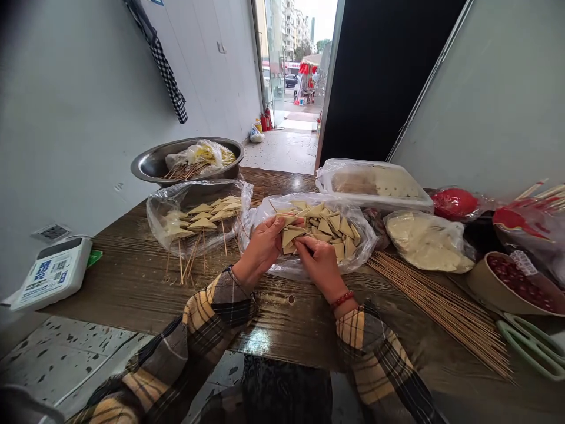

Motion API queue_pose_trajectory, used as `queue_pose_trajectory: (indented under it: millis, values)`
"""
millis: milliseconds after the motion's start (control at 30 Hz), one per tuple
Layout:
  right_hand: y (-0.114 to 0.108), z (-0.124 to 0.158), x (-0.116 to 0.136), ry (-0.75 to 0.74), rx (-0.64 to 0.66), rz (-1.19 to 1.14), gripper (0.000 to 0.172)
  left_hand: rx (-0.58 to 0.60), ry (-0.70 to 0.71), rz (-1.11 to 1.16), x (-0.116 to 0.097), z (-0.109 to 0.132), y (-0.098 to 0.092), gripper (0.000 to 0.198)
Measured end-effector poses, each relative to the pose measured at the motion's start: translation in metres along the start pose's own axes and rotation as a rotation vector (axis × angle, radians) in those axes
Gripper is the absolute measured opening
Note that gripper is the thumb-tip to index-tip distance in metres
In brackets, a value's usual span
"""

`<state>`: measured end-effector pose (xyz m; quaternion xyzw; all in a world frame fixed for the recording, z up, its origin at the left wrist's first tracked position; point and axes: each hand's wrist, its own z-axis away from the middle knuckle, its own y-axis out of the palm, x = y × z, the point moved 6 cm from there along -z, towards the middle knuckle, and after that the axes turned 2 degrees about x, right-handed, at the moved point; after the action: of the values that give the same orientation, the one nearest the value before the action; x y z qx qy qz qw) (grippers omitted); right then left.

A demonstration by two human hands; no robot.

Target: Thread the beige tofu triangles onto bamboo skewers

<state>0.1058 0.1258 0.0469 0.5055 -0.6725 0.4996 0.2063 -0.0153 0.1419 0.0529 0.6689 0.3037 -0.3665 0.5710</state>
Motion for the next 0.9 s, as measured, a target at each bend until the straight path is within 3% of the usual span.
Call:
queue_pose_trajectory:
  millis: [267,333,433,567,700,900]
  values:
    - [-0.013,-0.003,-0.006,0.043,-0.027,-0.023,0.027,0.025,0.083,-0.112,-0.001,-0.005,-0.003,0.042]
    - [-0.024,-0.004,-0.011,0.082,-0.11,-0.021,0.028,0.012,0.108,-0.309,0.0,-0.008,-0.009,0.038]
    - [-0.04,-0.004,-0.016,0.132,-0.234,-0.017,0.031,0.027,0.162,-0.792,0.001,-0.011,-0.013,0.02]
    - [-0.046,-0.006,-0.017,0.157,-0.265,-0.06,0.033,0.098,0.32,-1.34,0.001,-0.009,-0.006,0.012]
    - [-0.045,-0.006,-0.015,0.15,-0.264,-0.078,0.031,0.143,0.37,-1.597,0.005,-0.006,0.005,0.017]
    - [-0.043,-0.006,-0.01,0.09,-0.25,-0.053,0.031,0.075,0.336,-1.848,0.017,-0.009,0.012,0.021]
